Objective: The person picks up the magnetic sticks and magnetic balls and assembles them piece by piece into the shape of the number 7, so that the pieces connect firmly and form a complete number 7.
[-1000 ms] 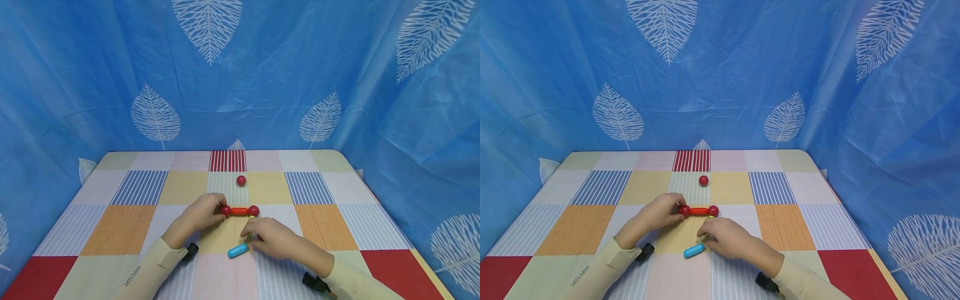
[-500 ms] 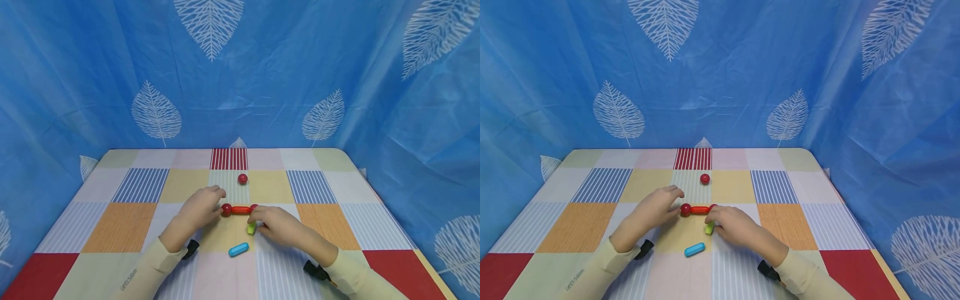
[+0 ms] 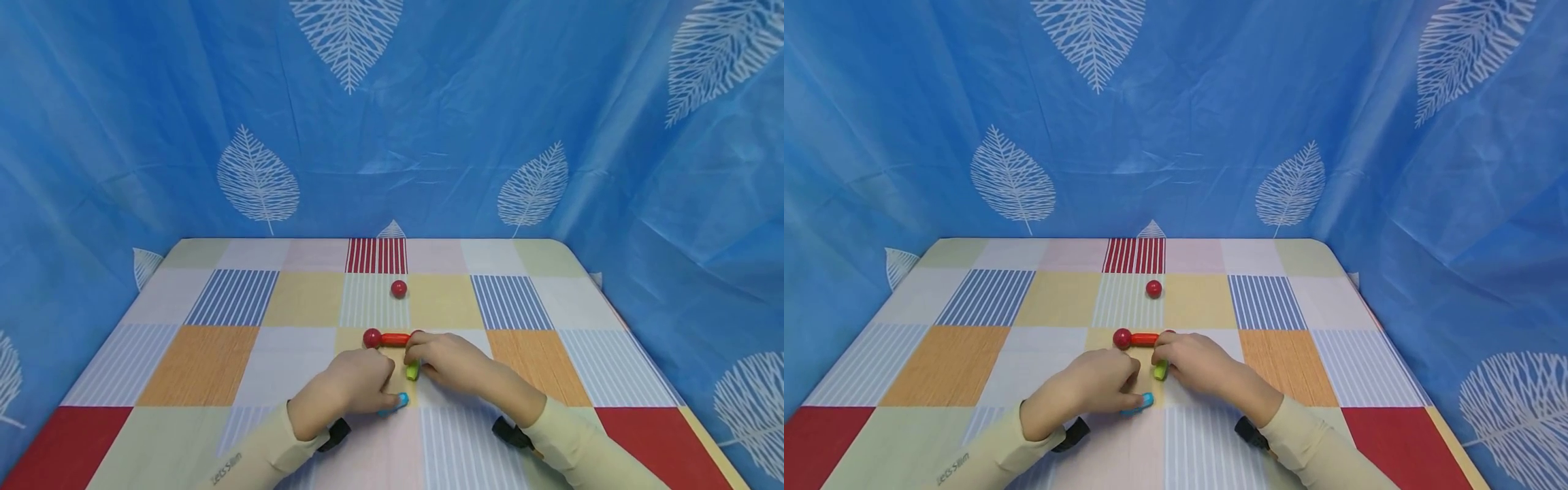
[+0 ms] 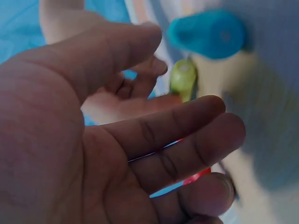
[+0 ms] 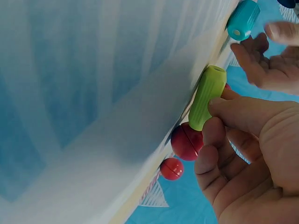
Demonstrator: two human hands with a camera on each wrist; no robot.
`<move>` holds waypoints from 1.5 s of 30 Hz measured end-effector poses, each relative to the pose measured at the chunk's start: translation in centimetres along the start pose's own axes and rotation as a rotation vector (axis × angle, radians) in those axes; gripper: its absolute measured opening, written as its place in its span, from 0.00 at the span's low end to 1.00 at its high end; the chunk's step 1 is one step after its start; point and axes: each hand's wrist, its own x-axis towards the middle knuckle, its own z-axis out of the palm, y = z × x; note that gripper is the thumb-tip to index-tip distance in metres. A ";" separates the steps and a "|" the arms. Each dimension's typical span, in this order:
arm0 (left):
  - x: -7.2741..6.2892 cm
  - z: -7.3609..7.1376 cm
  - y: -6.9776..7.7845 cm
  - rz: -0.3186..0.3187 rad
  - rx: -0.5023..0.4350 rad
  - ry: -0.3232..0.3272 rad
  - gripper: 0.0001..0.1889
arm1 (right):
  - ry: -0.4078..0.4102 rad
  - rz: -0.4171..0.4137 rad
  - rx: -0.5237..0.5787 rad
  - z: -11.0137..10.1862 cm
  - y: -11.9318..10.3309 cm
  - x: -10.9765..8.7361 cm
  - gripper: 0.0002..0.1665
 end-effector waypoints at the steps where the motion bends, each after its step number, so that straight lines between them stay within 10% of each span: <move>1: 0.0 0.2 0.1 0.003 0.013 -0.006 0.21 | -0.003 -0.007 -0.008 0.1 0.0 0.0 0.14; 30: 1.1 1.7 0.5 -0.121 -0.151 0.119 0.23 | -0.045 -0.014 -0.025 0.3 0.2 1.6 0.10; 45: 1.5 2.6 1.0 -0.049 -0.162 0.167 0.28 | -0.094 -0.041 -0.037 0.0 1.0 1.1 0.09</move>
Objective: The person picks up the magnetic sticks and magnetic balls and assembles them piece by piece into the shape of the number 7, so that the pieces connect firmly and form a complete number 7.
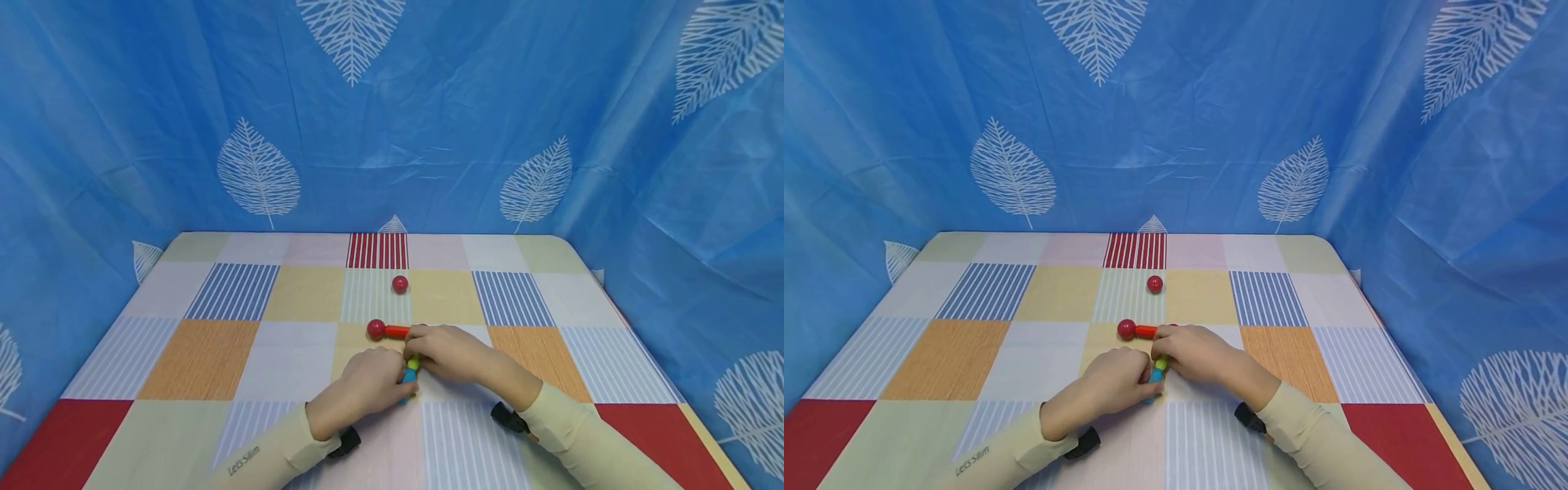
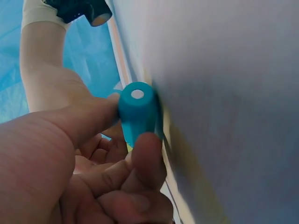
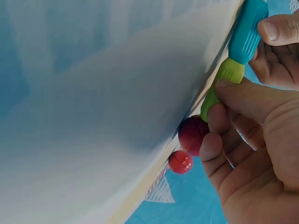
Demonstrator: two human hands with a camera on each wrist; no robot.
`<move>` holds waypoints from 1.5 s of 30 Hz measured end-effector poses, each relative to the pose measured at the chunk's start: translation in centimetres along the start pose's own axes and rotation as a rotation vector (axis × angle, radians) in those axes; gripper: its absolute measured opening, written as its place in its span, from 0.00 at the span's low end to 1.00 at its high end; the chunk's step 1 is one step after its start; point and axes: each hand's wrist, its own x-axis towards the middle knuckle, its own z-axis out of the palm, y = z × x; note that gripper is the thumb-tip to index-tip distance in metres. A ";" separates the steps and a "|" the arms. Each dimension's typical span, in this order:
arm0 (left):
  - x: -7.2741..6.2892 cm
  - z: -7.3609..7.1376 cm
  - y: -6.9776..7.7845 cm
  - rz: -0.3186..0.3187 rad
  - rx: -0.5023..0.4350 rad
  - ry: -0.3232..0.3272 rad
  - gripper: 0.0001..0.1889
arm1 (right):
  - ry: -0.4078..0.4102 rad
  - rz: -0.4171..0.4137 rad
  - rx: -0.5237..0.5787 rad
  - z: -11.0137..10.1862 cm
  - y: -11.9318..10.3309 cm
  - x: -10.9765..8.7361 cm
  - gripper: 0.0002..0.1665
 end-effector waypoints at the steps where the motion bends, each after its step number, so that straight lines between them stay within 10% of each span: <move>1: 0.0 0.0 0.0 0.006 -0.004 0.002 0.28 | 0.001 0.000 0.000 0.0 0.1 0.0 0.09; 27: 0.1 -0.1 -0.1 0.056 0.011 0.064 0.21 | 0.047 0.012 0.118 -0.9 1.2 -0.2 0.13; 45: 1.4 -2.5 -2.8 -0.086 0.106 0.282 0.09 | 0.203 0.279 0.144 -1.4 4.9 1.9 0.13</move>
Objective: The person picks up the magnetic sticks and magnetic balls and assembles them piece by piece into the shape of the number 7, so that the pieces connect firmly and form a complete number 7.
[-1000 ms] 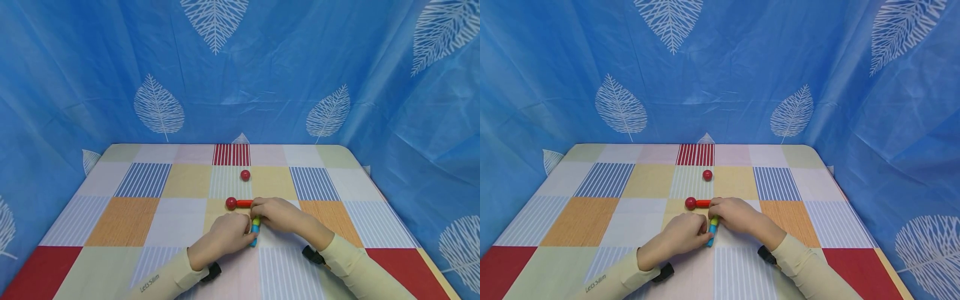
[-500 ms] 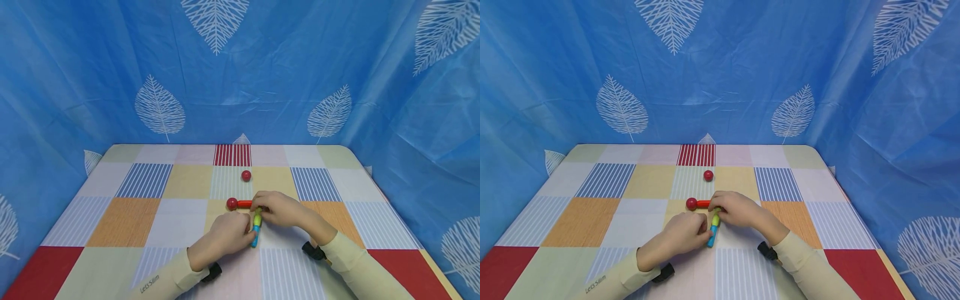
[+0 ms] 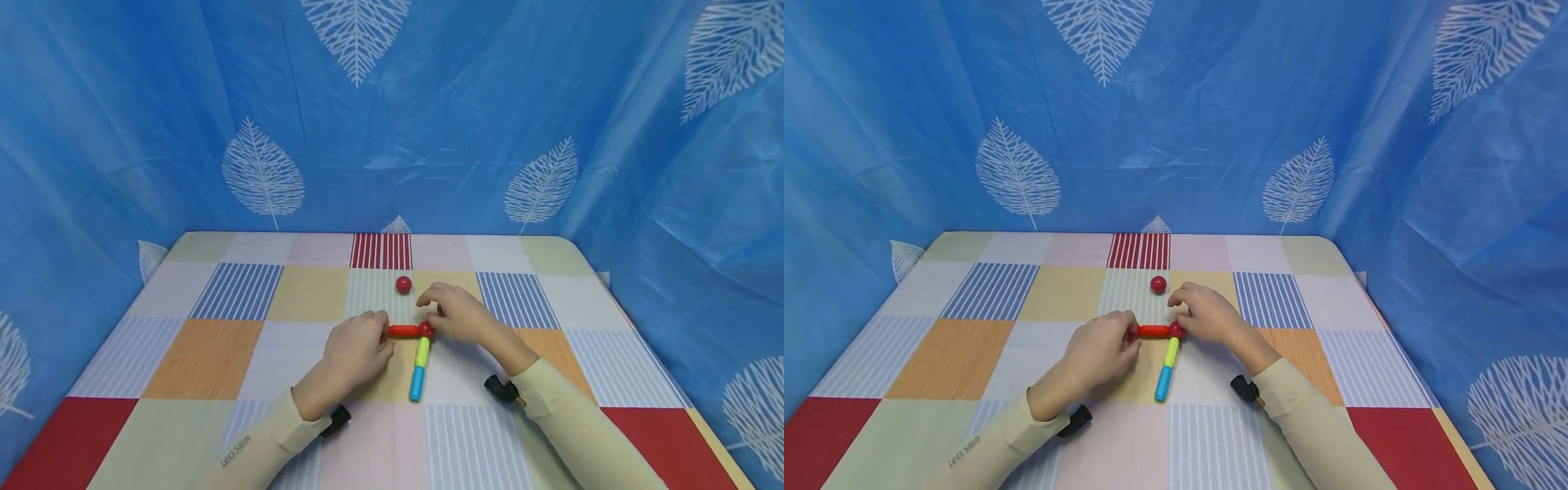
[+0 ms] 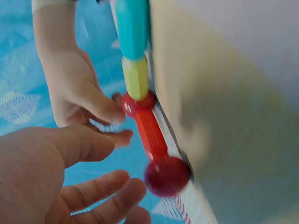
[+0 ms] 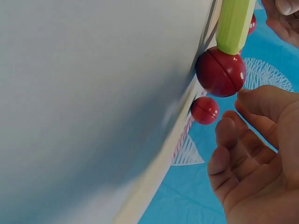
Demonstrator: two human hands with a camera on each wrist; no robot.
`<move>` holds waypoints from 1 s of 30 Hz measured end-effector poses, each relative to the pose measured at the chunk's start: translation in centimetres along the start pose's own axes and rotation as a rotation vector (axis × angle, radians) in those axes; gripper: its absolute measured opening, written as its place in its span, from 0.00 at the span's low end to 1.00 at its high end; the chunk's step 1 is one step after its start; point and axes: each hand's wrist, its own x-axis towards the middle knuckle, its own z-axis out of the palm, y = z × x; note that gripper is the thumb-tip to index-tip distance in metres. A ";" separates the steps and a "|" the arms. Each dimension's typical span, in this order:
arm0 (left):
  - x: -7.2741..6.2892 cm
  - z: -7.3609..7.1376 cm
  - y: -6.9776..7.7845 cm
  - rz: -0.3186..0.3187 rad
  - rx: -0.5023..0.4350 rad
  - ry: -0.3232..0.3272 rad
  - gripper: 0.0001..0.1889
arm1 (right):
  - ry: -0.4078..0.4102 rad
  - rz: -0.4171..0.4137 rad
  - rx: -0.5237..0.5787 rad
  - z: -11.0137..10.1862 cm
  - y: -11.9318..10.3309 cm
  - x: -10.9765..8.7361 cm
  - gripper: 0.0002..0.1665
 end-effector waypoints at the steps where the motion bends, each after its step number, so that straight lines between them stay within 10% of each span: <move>1: 0.2 0.0 -0.3 -0.005 0.015 0.019 0.09 | 0.006 0.008 0.001 0.0 0.1 0.2 0.14; 30: 1.2 0.8 -2.6 -0.009 -0.016 0.016 0.12 | -0.063 0.190 -0.024 1.8 1.4 6.4 0.33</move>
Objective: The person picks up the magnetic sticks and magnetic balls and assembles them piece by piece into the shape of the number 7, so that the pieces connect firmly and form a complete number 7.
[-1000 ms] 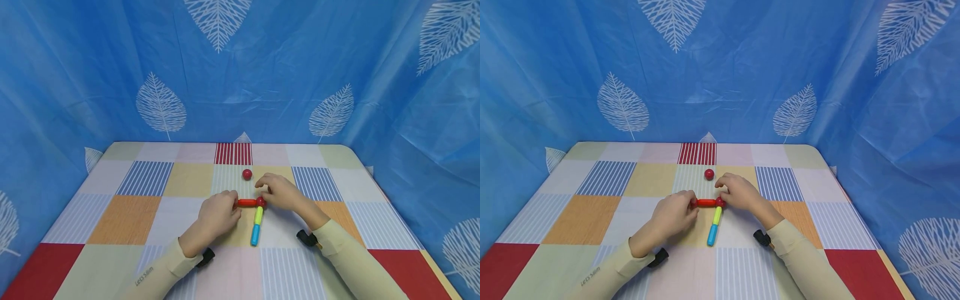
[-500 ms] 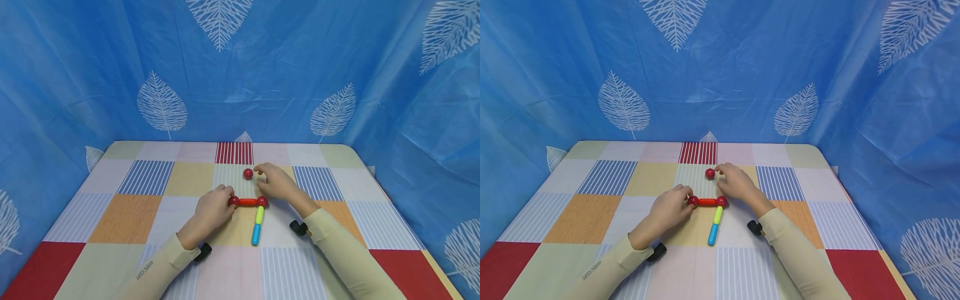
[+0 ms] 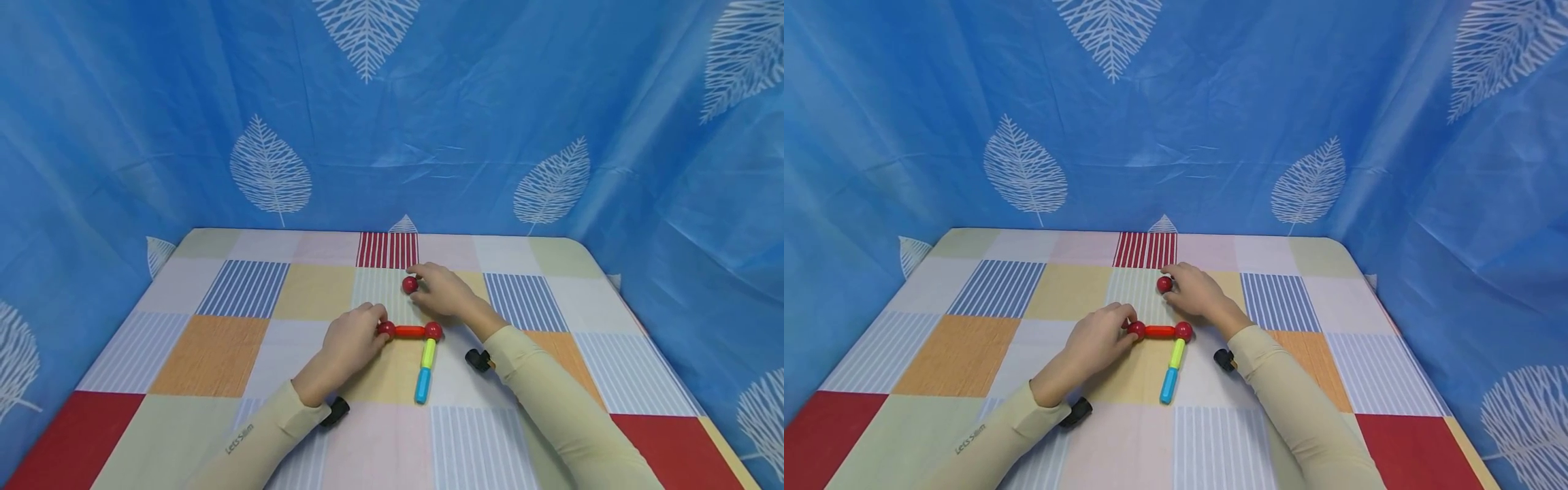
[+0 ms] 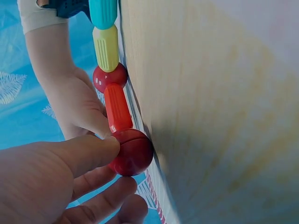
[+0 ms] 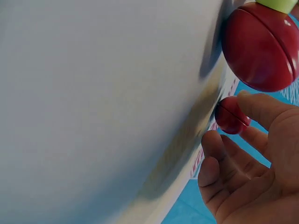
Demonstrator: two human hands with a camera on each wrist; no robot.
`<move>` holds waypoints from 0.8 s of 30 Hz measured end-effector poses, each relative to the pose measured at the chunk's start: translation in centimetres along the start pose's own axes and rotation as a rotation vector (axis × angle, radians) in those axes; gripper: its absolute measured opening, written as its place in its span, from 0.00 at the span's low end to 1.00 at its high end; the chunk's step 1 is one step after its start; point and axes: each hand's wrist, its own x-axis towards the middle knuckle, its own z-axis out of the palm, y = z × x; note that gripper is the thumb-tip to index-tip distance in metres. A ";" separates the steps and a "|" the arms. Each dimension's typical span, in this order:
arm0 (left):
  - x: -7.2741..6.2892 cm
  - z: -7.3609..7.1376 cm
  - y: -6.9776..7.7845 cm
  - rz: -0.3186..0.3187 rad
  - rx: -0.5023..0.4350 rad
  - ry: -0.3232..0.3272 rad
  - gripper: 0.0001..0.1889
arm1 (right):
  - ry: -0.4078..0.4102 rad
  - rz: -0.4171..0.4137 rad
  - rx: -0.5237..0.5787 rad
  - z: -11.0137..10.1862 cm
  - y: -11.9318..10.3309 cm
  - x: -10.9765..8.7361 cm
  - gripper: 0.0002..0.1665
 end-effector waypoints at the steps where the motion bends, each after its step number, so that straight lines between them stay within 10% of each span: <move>1: 0.0 0.0 0.0 -0.001 0.002 -0.002 0.12 | -0.003 0.003 0.000 0.0 0.0 0.1 0.33; 24: 0.0 0.1 0.1 -0.015 -0.010 -0.015 0.09 | 0.027 0.001 0.074 -1.2 -0.5 -3.1 0.18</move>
